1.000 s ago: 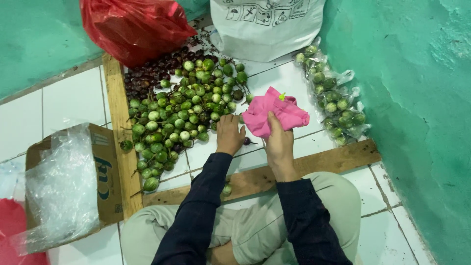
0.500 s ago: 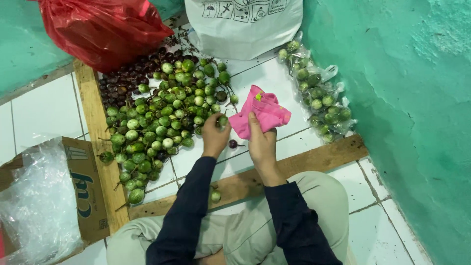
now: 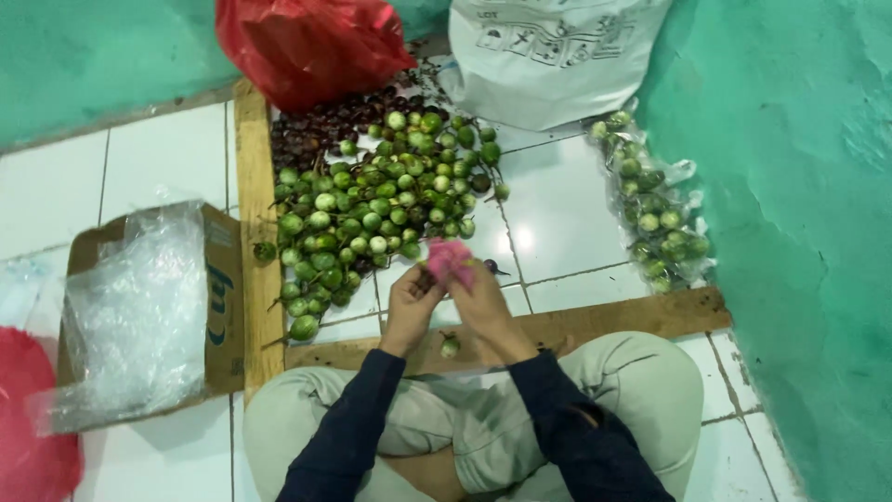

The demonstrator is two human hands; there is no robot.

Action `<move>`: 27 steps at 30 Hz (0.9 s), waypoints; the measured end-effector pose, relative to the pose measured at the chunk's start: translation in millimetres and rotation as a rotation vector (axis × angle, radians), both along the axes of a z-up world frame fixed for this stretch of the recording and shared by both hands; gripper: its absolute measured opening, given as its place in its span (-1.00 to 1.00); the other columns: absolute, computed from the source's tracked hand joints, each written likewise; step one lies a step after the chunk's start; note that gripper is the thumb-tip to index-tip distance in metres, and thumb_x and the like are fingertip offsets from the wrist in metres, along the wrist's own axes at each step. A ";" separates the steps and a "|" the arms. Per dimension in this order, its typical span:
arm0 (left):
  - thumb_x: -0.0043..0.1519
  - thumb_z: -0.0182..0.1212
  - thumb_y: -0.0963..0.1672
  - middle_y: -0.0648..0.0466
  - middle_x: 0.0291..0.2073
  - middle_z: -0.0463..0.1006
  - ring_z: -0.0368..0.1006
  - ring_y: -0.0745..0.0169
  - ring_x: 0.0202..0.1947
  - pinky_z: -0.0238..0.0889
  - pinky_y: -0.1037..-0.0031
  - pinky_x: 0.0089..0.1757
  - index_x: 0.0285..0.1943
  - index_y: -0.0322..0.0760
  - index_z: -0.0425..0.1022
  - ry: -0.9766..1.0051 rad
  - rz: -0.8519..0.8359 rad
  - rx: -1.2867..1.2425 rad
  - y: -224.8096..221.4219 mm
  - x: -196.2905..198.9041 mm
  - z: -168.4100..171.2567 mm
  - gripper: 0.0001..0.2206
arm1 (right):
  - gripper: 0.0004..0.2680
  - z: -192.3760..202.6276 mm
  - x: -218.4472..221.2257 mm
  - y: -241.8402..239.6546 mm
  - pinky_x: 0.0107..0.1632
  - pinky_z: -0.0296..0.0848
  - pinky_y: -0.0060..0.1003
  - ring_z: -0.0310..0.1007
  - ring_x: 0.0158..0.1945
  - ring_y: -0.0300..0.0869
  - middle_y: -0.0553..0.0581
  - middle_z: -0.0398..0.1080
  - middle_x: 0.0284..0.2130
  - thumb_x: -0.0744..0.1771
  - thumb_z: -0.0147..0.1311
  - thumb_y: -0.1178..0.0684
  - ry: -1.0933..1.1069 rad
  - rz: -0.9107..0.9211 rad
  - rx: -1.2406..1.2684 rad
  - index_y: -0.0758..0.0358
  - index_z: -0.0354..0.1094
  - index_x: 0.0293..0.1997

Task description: Sorting small green vegetables and placing them into individual plastic bags

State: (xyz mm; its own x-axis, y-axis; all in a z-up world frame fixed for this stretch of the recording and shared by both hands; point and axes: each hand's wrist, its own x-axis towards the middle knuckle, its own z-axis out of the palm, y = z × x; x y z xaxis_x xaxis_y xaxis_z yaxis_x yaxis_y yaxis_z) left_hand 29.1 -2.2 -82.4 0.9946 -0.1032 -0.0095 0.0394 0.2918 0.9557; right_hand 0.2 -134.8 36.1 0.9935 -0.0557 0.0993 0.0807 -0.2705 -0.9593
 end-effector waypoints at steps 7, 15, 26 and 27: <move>0.15 0.40 -0.29 -0.02 -0.16 0.67 0.57 0.29 -0.10 0.47 0.40 -0.03 0.08 -0.37 0.55 -0.014 -0.095 -0.063 -11.4 -2.1 32.7 -0.69 | -0.73 1.4 -0.8 -15.1 -0.29 0.49 -0.23 0.55 -0.48 -0.14 0.11 0.47 -0.63 0.41 0.01 -0.15 0.145 -0.147 0.018 0.18 0.42 -0.39; 0.20 0.30 -0.32 0.00 -0.04 0.61 0.53 0.26 -0.02 0.44 0.36 0.02 0.22 -0.43 0.50 -0.047 -0.008 -0.159 -18.1 -4.5 33.5 -0.63 | -0.61 29.5 -0.4 -6.4 -0.22 0.59 -0.13 0.55 -0.38 -0.05 0.22 0.47 -0.47 0.43 -0.21 -0.28 0.461 -0.114 0.239 0.27 0.37 -0.27; 0.12 0.39 -0.29 0.05 -0.12 0.67 0.53 0.35 -0.11 0.40 0.48 -0.07 0.24 -0.34 0.50 -0.145 0.024 0.118 -25.4 -15.5 48.2 -0.55 | -0.68 16.8 4.5 -20.2 -0.42 0.54 -0.21 0.50 -0.60 -0.09 0.22 0.42 -0.70 0.38 -0.08 -0.15 0.380 -0.178 0.184 0.26 0.39 -0.46; 0.11 0.33 -0.34 0.01 -0.05 0.65 0.53 0.32 -0.10 0.42 0.44 -0.04 0.26 -0.39 0.46 -0.163 0.008 0.064 -26.3 -14.2 56.0 -0.52 | -0.61 5.4 7.5 -27.1 -0.41 0.54 -0.18 0.52 -0.62 -0.07 0.23 0.44 -0.72 0.40 -0.18 -0.24 0.433 -0.159 0.142 0.24 0.39 -0.46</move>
State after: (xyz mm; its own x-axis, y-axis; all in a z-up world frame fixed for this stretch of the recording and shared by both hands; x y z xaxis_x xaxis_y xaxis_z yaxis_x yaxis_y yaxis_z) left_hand 14.9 -28.4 -26.5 0.9842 -0.0995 0.1462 -0.1201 0.2301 0.9657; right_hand 7.7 -161.9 41.4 0.9200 -0.1929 -0.3412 -0.3659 -0.1106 -0.9241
